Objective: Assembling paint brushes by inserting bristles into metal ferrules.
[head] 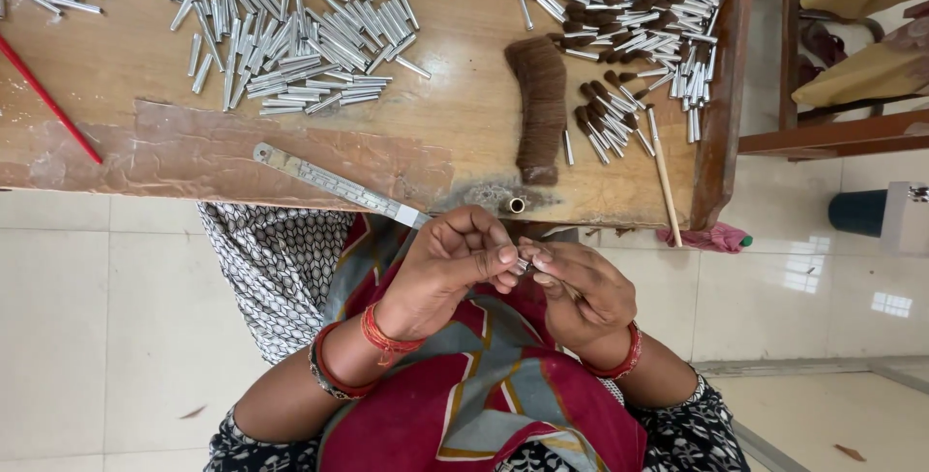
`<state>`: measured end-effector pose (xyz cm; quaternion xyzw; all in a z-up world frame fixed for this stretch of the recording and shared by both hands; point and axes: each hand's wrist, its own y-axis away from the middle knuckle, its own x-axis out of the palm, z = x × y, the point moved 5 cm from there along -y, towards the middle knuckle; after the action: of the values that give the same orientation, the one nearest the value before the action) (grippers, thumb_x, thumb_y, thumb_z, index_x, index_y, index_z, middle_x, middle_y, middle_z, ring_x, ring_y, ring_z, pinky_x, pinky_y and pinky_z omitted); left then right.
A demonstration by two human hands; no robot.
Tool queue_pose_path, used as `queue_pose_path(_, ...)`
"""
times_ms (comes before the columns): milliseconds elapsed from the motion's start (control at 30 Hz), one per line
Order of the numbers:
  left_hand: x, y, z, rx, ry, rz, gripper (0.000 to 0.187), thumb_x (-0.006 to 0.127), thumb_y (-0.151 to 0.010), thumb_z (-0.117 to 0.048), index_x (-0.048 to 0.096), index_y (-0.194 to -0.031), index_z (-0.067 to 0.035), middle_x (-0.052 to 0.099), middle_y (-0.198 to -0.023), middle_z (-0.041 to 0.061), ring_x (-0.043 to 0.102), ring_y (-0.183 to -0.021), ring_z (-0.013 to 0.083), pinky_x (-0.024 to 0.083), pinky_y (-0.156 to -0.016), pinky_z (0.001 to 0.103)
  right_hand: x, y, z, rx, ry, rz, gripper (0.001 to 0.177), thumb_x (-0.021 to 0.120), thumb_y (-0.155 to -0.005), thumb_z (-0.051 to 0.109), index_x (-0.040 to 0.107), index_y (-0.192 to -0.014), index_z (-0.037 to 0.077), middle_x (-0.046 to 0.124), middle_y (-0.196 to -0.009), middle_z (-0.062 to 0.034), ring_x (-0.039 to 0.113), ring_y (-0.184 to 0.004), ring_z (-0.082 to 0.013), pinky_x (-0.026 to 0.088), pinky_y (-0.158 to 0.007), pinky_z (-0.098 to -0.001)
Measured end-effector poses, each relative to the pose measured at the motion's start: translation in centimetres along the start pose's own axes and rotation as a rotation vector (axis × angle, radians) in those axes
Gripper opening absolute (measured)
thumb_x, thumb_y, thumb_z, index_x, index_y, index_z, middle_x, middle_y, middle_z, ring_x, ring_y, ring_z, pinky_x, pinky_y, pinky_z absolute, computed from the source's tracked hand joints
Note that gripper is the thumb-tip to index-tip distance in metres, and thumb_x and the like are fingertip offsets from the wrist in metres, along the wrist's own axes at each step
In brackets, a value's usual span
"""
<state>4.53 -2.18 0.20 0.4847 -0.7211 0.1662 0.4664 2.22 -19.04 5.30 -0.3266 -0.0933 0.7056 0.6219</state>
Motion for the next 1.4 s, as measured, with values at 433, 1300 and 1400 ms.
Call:
queue_pose_path(433,-0.3,0.2,0.1,-0.104,0.039,0.006,0.018,0.077,-0.094,-0.010,0.065,-0.102,0.000,0.073,-0.091,0.008,0.073,-0.081,0.0140,0.060,-0.073,0.027,0.1,-1.9,1.2,-0.002,0.070,0.073,0.018,0.070,-0.096,-0.004,0.068,-0.114,-0.001,0.075,-0.109,-0.0158,0.078,-0.103,-0.0283,0.063,-0.089,-0.0348)
queue_pose_path(1300,-0.7,0.2,-1.5,0.154,-0.214,-0.089,0.011,0.077,-0.092,-0.001,0.069,-0.098,0.004,0.076,-0.089,0.011,0.074,-0.080,0.0131,0.064,-0.073,0.028,-0.1,-3.5,2.3,0.200,0.141,0.200,0.031,0.072,-0.089,-0.011,0.072,-0.118,-0.002,0.078,-0.108,-0.0146,0.078,-0.092,-0.0193,0.063,-0.080,-0.0267)
queue_pose_path(1400,-0.8,0.3,-1.5,0.151,-0.208,-0.085,0.011,0.078,-0.092,-0.001,0.070,-0.098,0.004,0.076,-0.088,0.011,0.074,-0.079,0.0133,0.064,-0.073,0.028,0.1,-3.4,2.5,0.187,0.142,0.221,0.033,0.074,-0.088,-0.011,0.072,-0.120,-0.001,0.077,-0.112,-0.0155,0.078,-0.098,-0.0208,0.065,-0.081,-0.0271)
